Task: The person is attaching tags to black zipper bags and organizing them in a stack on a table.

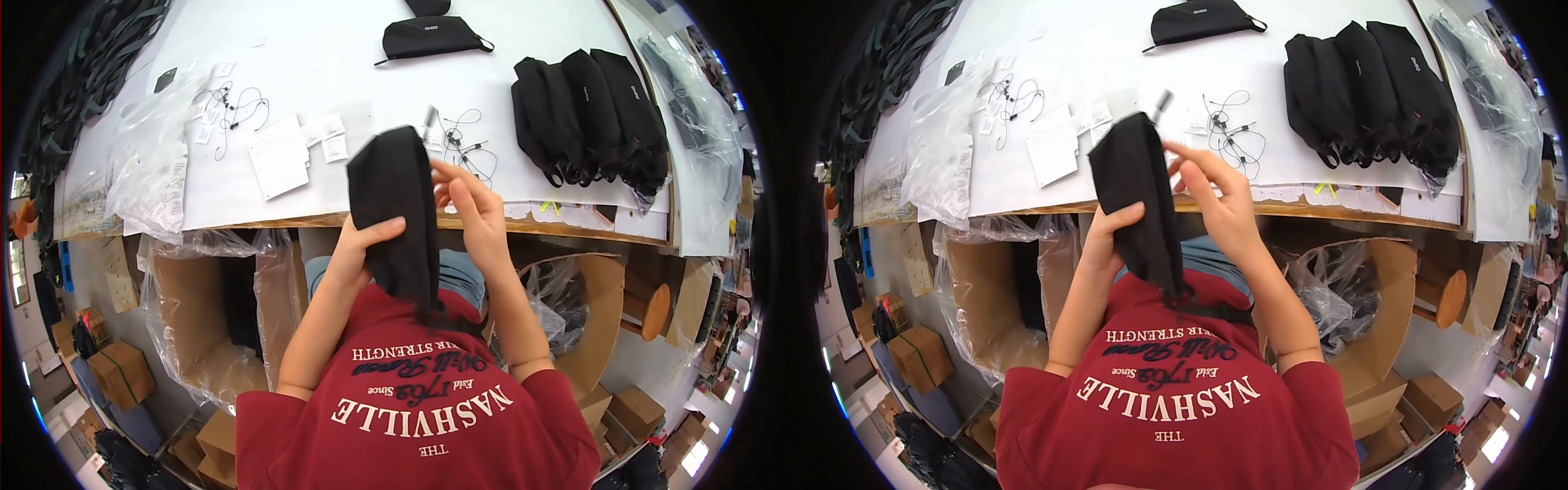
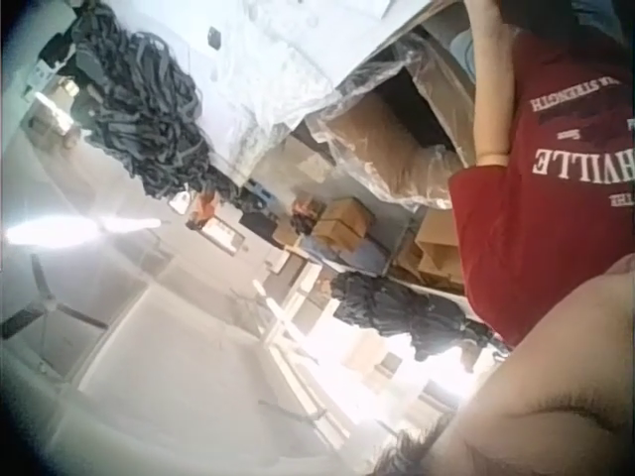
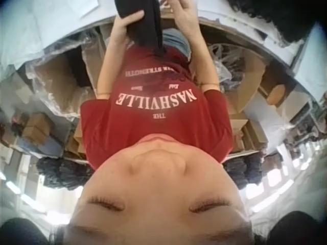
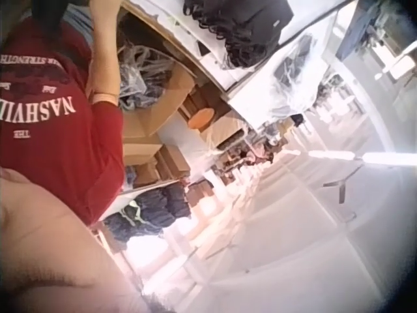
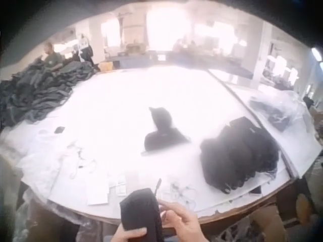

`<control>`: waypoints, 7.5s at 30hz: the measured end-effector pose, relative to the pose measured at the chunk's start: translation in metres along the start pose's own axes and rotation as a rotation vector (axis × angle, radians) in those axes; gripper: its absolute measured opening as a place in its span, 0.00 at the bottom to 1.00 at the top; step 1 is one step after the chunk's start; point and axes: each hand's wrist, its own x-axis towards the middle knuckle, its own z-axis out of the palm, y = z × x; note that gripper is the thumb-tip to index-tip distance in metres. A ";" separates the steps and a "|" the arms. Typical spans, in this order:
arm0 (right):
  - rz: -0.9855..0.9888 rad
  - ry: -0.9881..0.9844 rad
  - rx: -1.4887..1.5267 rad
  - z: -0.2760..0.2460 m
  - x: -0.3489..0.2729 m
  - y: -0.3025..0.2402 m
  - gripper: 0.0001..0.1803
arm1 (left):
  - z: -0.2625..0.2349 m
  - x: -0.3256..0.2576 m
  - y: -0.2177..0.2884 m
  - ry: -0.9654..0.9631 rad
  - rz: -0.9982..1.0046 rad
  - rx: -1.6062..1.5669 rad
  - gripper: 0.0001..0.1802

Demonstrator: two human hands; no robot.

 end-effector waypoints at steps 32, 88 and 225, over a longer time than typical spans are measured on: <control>-0.072 -0.295 -0.324 0.004 -0.012 -0.031 0.04 | -0.013 0.027 0.020 0.158 0.082 -0.217 0.15; -0.369 0.533 -1.504 -0.164 0.059 -0.037 0.21 | -0.191 0.068 0.081 0.998 0.450 1.784 0.43; 0.317 -0.082 -0.697 -0.011 -0.043 0.016 0.06 | -0.038 0.013 -0.032 0.058 0.497 1.292 0.08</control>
